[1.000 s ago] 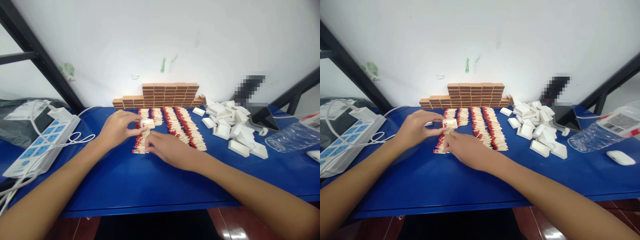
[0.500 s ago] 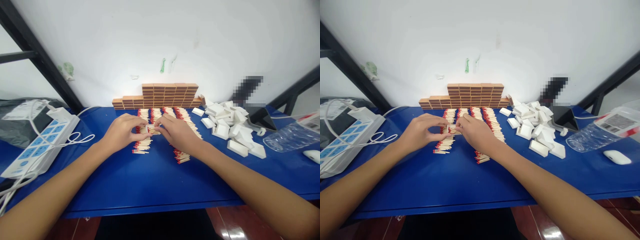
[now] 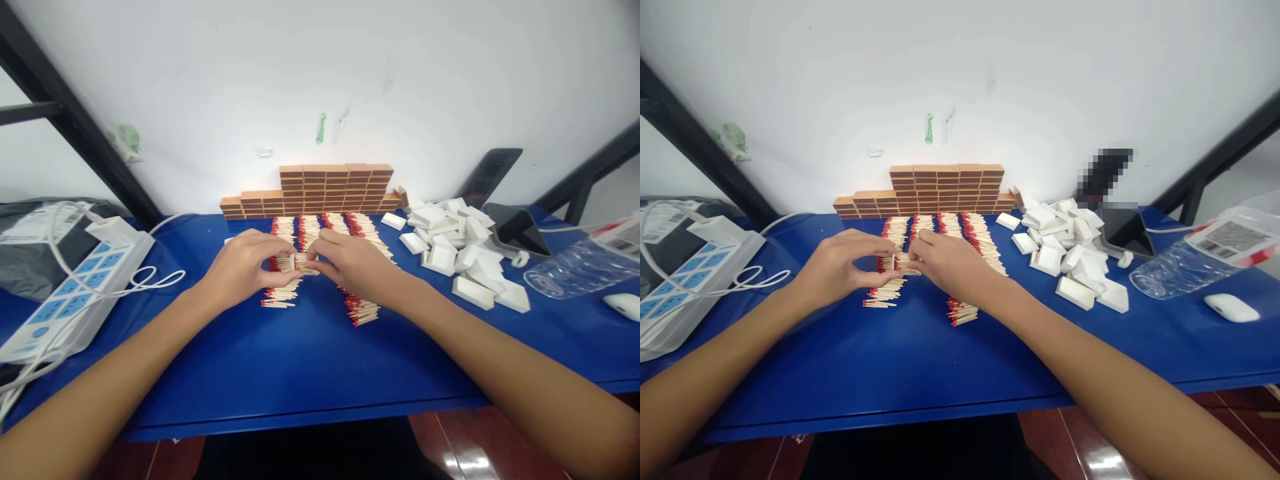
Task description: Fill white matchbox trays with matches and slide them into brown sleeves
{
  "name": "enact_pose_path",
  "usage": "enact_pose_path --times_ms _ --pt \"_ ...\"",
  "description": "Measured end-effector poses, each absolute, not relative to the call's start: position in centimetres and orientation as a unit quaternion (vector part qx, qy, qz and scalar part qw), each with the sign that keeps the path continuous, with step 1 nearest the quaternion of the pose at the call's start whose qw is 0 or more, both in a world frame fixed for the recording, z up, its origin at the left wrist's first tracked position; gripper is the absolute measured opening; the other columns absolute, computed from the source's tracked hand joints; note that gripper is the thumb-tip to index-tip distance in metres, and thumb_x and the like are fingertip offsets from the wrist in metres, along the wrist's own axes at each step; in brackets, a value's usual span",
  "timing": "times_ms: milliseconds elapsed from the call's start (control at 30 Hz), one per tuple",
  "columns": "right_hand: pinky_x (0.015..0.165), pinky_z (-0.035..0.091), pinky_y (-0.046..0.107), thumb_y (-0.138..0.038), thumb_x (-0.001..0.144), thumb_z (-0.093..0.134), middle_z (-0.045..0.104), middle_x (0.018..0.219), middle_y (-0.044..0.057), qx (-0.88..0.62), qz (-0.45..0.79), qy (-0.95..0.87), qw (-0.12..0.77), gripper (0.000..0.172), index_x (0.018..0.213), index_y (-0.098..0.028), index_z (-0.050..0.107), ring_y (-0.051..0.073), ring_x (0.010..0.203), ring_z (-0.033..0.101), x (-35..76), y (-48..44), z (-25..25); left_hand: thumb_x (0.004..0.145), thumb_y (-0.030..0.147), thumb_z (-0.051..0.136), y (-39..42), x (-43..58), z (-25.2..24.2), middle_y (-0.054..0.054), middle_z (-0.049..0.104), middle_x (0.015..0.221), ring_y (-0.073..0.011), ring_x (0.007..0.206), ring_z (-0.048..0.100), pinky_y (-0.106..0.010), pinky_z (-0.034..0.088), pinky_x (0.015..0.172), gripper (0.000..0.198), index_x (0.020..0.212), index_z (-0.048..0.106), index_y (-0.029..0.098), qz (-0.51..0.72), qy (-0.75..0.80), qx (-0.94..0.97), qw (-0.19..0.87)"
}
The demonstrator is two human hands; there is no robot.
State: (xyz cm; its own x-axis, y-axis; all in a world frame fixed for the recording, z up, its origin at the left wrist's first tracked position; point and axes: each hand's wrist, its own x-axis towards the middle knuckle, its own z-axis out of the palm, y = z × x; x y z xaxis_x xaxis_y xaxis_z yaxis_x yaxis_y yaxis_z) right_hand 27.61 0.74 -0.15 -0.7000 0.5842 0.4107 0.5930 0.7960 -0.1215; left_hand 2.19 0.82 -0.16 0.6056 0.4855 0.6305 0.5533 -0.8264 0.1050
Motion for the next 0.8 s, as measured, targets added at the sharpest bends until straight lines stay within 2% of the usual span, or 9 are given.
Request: enact_pose_path --times_ms 233,433,600,800 --pt "0.067 0.038 0.032 -0.032 0.108 0.056 0.066 0.096 0.008 -0.349 -0.031 -0.909 0.225 0.020 0.099 -0.017 0.066 0.019 0.079 0.058 27.42 0.50 -0.22 0.093 0.051 0.078 0.68 2.16 0.09 -0.004 0.082 0.095 -0.0222 0.087 0.077 -0.036 0.057 0.086 0.032 0.104 0.076 0.021 -0.332 -0.298 -0.894 0.044" --pt "0.069 0.040 0.030 -0.029 0.108 0.058 0.067 0.099 0.008 -0.327 0.000 -0.918 0.223 0.016 0.104 -0.016 0.068 0.019 0.084 0.061 27.46 0.54 0.05 0.094 0.049 0.078 0.65 2.06 0.12 -0.005 0.083 0.094 -0.0226 0.087 0.077 -0.035 0.057 0.084 0.030 0.103 0.077 0.021 -0.338 -0.303 -0.890 0.034" --pt "0.067 0.038 0.030 -0.034 0.108 0.060 0.066 0.094 0.005 -0.325 0.032 -0.918 0.227 0.020 0.099 -0.017 0.066 0.017 0.076 0.056 27.69 0.69 -0.04 0.093 0.049 0.079 0.55 2.20 0.21 -0.005 0.083 0.097 -0.0226 0.088 0.077 -0.035 0.056 0.085 0.031 0.104 0.077 0.021 -0.327 -0.299 -0.896 0.030" --pt "0.065 0.036 0.029 -0.038 0.107 0.060 0.065 0.092 0.005 -0.336 0.002 -0.907 0.254 0.023 0.097 -0.018 0.066 0.017 0.076 0.055 27.54 0.54 -0.21 0.093 0.048 0.079 0.58 2.16 0.12 -0.004 0.083 0.097 -0.0223 0.088 0.077 -0.035 0.056 0.085 0.030 0.105 0.076 0.020 -0.336 -0.300 -0.892 0.033"
